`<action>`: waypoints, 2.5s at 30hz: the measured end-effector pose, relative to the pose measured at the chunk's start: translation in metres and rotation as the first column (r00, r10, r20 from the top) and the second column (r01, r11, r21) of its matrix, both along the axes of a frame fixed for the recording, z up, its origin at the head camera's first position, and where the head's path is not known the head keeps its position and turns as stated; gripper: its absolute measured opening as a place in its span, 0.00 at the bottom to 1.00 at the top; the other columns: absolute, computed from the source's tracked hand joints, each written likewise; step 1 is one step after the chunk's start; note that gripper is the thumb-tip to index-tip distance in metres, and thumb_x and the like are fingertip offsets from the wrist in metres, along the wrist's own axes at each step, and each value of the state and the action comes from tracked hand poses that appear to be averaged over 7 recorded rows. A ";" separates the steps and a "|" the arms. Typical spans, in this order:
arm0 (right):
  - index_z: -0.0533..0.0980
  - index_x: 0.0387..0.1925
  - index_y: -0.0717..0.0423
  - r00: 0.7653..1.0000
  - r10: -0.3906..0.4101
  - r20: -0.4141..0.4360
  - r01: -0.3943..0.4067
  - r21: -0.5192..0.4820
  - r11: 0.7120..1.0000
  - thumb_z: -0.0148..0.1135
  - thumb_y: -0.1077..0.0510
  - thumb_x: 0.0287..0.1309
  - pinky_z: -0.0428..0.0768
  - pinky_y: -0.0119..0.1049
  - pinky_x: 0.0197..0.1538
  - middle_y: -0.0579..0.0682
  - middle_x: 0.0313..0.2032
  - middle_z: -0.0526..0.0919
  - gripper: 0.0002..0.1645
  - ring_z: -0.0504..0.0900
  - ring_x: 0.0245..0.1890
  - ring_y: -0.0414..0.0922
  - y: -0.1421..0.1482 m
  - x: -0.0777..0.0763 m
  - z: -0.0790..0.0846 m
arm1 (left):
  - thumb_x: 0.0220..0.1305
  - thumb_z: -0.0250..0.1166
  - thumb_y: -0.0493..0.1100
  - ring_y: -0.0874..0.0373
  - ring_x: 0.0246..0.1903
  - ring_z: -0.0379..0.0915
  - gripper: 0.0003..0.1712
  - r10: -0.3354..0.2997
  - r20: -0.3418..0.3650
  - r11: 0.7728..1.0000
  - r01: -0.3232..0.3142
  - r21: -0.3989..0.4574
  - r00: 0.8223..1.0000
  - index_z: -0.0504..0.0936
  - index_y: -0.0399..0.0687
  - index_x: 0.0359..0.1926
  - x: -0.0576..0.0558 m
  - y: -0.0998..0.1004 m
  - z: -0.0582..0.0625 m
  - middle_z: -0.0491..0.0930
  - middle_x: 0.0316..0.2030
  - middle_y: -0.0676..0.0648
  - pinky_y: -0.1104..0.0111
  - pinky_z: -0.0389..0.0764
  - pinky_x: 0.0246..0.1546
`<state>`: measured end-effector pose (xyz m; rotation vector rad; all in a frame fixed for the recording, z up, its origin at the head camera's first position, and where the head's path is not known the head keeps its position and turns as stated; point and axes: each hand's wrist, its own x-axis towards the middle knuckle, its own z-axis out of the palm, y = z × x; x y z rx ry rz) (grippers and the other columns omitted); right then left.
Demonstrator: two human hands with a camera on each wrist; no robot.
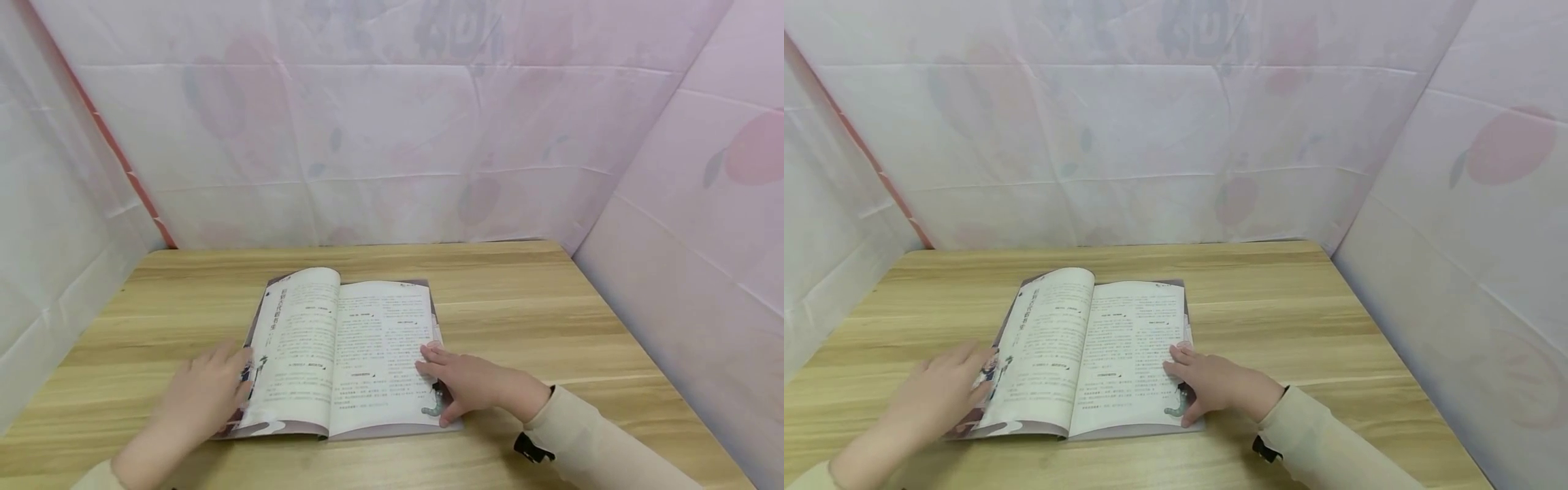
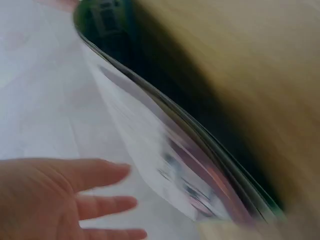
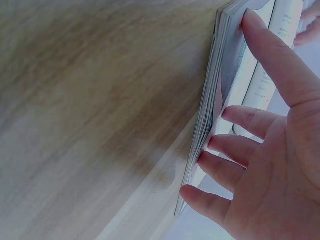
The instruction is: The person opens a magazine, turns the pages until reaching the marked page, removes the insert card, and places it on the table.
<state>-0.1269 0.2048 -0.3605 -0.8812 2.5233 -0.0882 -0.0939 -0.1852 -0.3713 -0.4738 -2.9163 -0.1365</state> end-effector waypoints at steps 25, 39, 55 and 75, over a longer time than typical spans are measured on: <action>0.71 0.58 0.60 0.977 0.072 -0.200 -0.081 -0.037 0.996 0.67 0.39 0.47 0.68 0.47 0.59 0.59 0.61 0.68 0.42 0.67 0.61 0.54 -0.002 0.001 0.009 | 0.54 0.62 0.64 0.48 0.51 0.72 0.34 -0.446 0.151 0.895 0.439 0.077 0.882 0.77 0.45 0.52 0.012 0.099 0.003 0.76 0.52 0.43 0.44 0.67 0.52; 0.70 0.60 0.60 0.957 0.053 -0.286 -0.090 -0.119 0.989 0.62 0.33 0.49 0.67 0.49 0.59 0.59 0.63 0.66 0.46 0.66 0.62 0.56 0.002 -0.002 0.023 | 0.52 0.66 0.51 0.55 0.37 0.77 0.15 -0.488 0.083 0.873 0.488 0.024 0.869 0.78 0.50 0.40 0.013 0.113 -0.003 0.79 0.37 0.51 0.54 0.73 0.41; 0.58 0.65 0.69 0.972 -0.108 -0.209 0.104 -0.031 0.994 0.60 0.47 0.59 0.76 0.48 0.50 0.65 0.63 0.64 0.43 0.78 0.48 0.57 0.017 -0.007 0.042 | 0.59 0.62 0.47 0.50 0.35 0.80 0.16 -0.350 0.087 0.923 0.327 0.203 0.933 0.81 0.40 0.43 0.008 0.123 0.010 0.80 0.41 0.44 0.58 0.78 0.32; 0.61 0.65 0.64 1.000 0.007 0.006 -0.007 0.025 1.000 0.72 0.40 0.40 0.66 0.51 0.60 0.63 0.68 0.55 0.55 0.57 0.66 0.57 0.011 0.002 0.029 | 0.65 0.59 0.42 0.63 0.28 0.69 0.20 -0.351 0.134 0.630 0.128 0.766 0.927 0.70 0.53 0.15 0.002 0.076 0.041 0.75 0.28 0.55 0.72 0.72 0.26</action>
